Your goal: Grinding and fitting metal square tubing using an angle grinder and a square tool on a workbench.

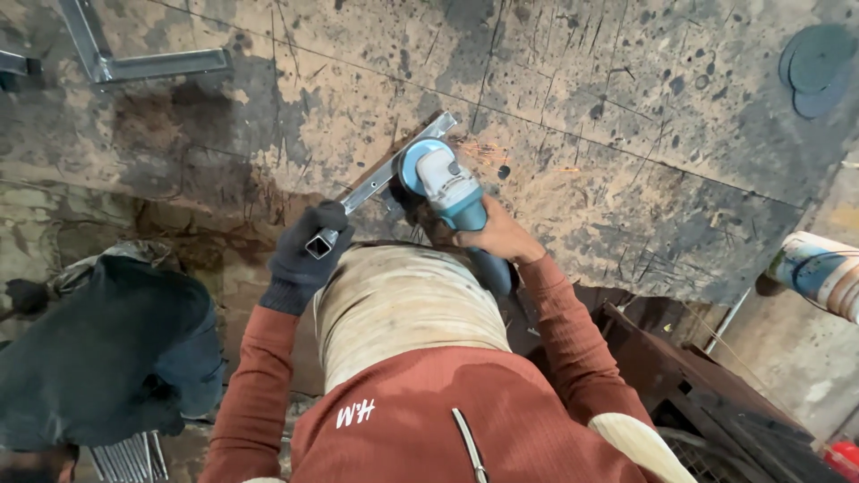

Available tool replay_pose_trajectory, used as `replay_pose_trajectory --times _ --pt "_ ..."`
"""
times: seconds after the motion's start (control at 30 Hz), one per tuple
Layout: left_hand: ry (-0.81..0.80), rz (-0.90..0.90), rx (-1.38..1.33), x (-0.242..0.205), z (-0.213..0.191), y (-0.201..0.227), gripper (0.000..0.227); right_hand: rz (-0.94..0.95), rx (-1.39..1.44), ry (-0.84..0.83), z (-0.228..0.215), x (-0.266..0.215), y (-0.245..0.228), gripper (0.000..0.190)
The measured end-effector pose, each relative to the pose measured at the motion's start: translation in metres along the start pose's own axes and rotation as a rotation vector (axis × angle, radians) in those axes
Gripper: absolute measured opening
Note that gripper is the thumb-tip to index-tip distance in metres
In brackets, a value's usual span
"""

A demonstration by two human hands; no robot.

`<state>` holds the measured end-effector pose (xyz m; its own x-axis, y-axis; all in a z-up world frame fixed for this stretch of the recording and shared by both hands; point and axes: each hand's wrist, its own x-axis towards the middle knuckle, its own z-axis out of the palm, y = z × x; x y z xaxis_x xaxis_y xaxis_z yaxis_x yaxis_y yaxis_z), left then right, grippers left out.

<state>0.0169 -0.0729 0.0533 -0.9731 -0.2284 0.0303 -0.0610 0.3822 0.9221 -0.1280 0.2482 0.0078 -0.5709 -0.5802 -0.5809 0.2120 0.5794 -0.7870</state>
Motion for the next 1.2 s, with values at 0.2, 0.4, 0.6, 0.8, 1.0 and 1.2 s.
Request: replay_pose_trajectory --times 0.2,0.4,0.6,0.8,1.0,1.2 --pt "0.019 -0.093 -0.054 -0.013 0.006 -0.024 0.029 0.072 0.098 0.160 -0.009 0.001 0.001 0.083" --pt "0.150 -0.440 -0.582 -0.019 0.015 -0.094 0.027 0.127 0.057 0.105 -0.006 0.004 0.008 0.084" --pt "0.202 -0.543 -0.617 0.007 0.004 -0.081 0.028 0.220 0.020 0.128 -0.009 0.007 0.005 0.090" --pt "0.202 -0.569 -0.615 0.007 0.003 -0.085 0.027 0.166 0.091 0.229 -0.010 0.016 0.022 0.070" --pt "0.206 -0.638 -0.609 0.011 0.000 -0.073 0.026 0.012 0.270 0.161 -0.002 0.011 -0.014 0.058" --pt "0.202 -0.638 -0.520 0.011 0.000 -0.073 0.030 0.028 0.326 0.150 0.001 0.014 -0.010 0.055"
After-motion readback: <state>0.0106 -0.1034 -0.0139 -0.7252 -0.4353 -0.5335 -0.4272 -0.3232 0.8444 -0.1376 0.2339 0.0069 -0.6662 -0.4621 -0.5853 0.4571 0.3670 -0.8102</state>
